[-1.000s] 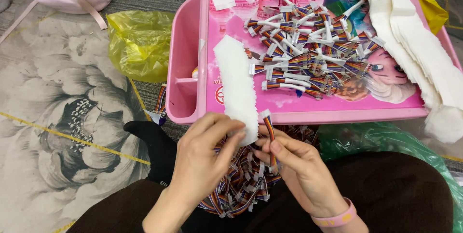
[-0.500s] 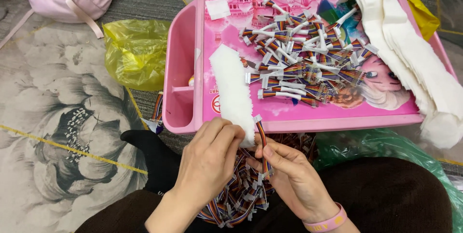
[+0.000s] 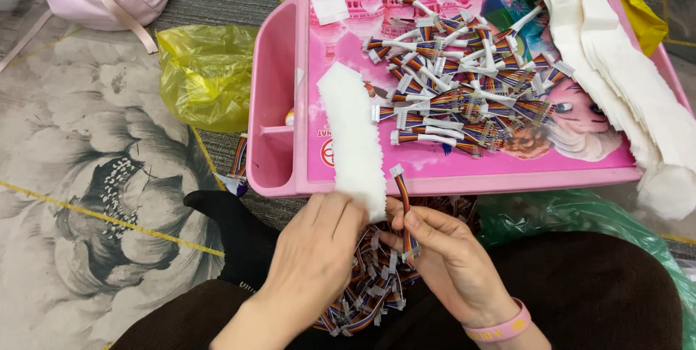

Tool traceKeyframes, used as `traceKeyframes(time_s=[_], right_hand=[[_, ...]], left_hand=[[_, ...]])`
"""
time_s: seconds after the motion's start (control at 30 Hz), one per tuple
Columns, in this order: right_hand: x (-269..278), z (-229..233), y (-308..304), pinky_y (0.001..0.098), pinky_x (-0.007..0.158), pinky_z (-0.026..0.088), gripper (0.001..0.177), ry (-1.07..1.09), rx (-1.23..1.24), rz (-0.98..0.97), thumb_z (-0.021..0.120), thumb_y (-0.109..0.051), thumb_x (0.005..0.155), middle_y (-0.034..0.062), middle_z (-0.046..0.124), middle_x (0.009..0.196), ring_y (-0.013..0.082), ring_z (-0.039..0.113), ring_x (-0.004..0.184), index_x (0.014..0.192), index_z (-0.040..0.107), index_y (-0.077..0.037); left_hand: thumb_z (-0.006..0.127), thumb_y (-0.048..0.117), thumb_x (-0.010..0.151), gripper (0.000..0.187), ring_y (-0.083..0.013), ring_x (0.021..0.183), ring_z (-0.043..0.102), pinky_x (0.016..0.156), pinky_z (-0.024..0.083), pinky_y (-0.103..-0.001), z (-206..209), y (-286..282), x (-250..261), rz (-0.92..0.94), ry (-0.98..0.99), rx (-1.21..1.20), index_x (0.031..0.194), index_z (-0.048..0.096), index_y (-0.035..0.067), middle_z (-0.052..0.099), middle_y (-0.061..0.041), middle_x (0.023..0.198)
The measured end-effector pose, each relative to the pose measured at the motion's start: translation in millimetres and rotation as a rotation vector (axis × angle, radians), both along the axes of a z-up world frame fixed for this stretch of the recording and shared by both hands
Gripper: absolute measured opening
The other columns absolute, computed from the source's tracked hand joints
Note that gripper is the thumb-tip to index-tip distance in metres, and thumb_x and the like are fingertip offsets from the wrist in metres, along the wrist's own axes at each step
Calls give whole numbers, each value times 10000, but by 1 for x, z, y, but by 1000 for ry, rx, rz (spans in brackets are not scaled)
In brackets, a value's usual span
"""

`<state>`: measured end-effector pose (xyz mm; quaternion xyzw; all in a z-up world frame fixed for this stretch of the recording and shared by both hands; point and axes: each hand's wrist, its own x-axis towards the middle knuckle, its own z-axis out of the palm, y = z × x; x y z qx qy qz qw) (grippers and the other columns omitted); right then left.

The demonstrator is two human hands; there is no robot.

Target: Wrapping small multi-colored wire bundles with white foam strips

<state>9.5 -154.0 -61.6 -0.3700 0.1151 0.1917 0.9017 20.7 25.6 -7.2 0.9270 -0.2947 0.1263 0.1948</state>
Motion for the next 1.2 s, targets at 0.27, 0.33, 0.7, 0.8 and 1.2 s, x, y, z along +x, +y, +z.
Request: traceKeyframes(time_s=[0.27,0.33,0.7,0.8,1.2], right_hand=[[-3,8,-6,430,912,467,204,41,-11,-11,539,-81,871,156,631,994,240,576,988,907,660,79],[-6,13,-5,391,797,470,235,40,-154,-76,540,-77,848,231,676,1061,271,597,906,931,662,105],[-35,21,-16,342,764,415,213,-152,-25,50,551,-78,849,224,650,915,241,561,824,772,655,90],[-37,23,-13,321,656,435,211,-155,-189,10,576,-63,835,199,666,783,240,585,703,820,691,113],[-42,41,6,221,582,527,237,-383,-702,-94,614,12,786,114,696,887,139,627,680,994,704,84]], left_hand=[[615,142,775,74,-152,732,497,710,399,-279,-10,7,-59,-197,145,-145,793,543,149,518,-6,813],[632,113,712,104,-222,907,582,811,442,-299,2,16,-52,-168,426,-458,797,572,125,603,-70,995],[675,50,737,288,-118,630,630,559,506,-214,40,-6,-34,190,711,-832,1006,573,53,680,-47,810],[682,138,741,86,-86,587,613,520,486,-198,52,0,-28,160,594,-562,764,714,62,701,17,778],[752,-9,735,82,-84,524,548,485,442,-187,6,-21,-29,294,1037,-1134,761,680,-37,638,-54,613]])
